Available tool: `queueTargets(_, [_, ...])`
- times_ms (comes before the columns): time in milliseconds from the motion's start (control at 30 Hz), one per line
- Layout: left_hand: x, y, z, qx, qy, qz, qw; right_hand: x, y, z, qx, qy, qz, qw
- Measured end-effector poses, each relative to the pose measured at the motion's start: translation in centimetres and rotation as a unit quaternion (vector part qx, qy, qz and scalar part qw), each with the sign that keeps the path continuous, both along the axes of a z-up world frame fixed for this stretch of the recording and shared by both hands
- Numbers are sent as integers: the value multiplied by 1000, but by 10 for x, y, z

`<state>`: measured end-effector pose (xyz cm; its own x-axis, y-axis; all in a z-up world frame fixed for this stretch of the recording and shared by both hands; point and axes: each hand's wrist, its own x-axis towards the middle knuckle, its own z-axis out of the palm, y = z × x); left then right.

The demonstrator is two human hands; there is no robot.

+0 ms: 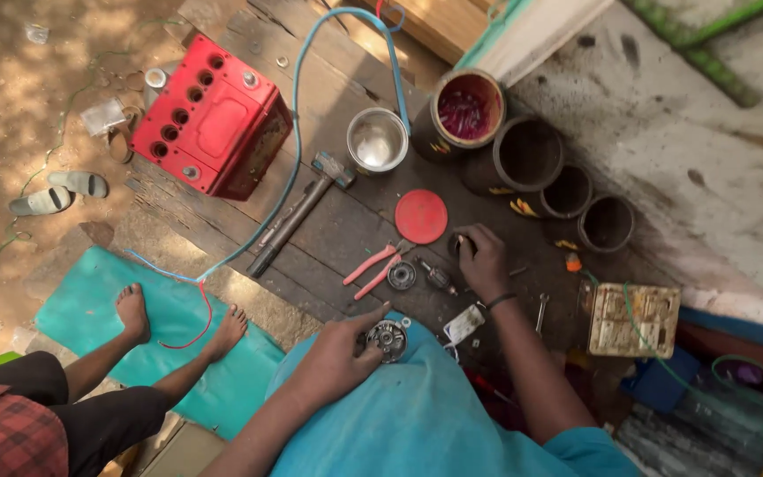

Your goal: Disassembling and repairing a small motor component on a workbench.

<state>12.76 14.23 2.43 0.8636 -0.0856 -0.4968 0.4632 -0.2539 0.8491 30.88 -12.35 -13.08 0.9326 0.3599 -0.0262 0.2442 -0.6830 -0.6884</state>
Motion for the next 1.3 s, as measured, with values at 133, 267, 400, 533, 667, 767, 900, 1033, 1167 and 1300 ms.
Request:
queueTargets(133, [1,-1,1,10,6,-13,1000,-38,3,19,-56,-201,62,976])
queueTargets(267, [-4,0,4,21,-13,-24,999,-57,11,13,-86,-66,86,990])
queueTargets(400, [-8,-2,7,14,-13,-11,1000,-63,12,-10,-150,-75,107,980])
queueTargets(533, [-16,-5,2,-11,33,-5,999,-57,15,11,-166,26,67,984])
queueTargets(667, [-14,3,-7,-34,-17,29,999,-21,30,52,-20,8,52,998])
queueTargets(767, [-10,2,-1,-50,1,9,999,6,34,112,13,-2,45,999])
queueTargets(900, [-5,1,-13,-61,27,14,998,67,78,200,-30,-39,81,995])
queueTargets(1033, [-7,-4,-26,-87,-70,51,992,170,121,217,-252,-64,209,943])
queueTargets(1167, [-2,5,-16,-55,-52,49,996,238,153,207,-302,-41,351,885])
queueTargets(1300, [-12,13,-13,-60,-37,91,993,267,157,191,-380,-46,398,834])
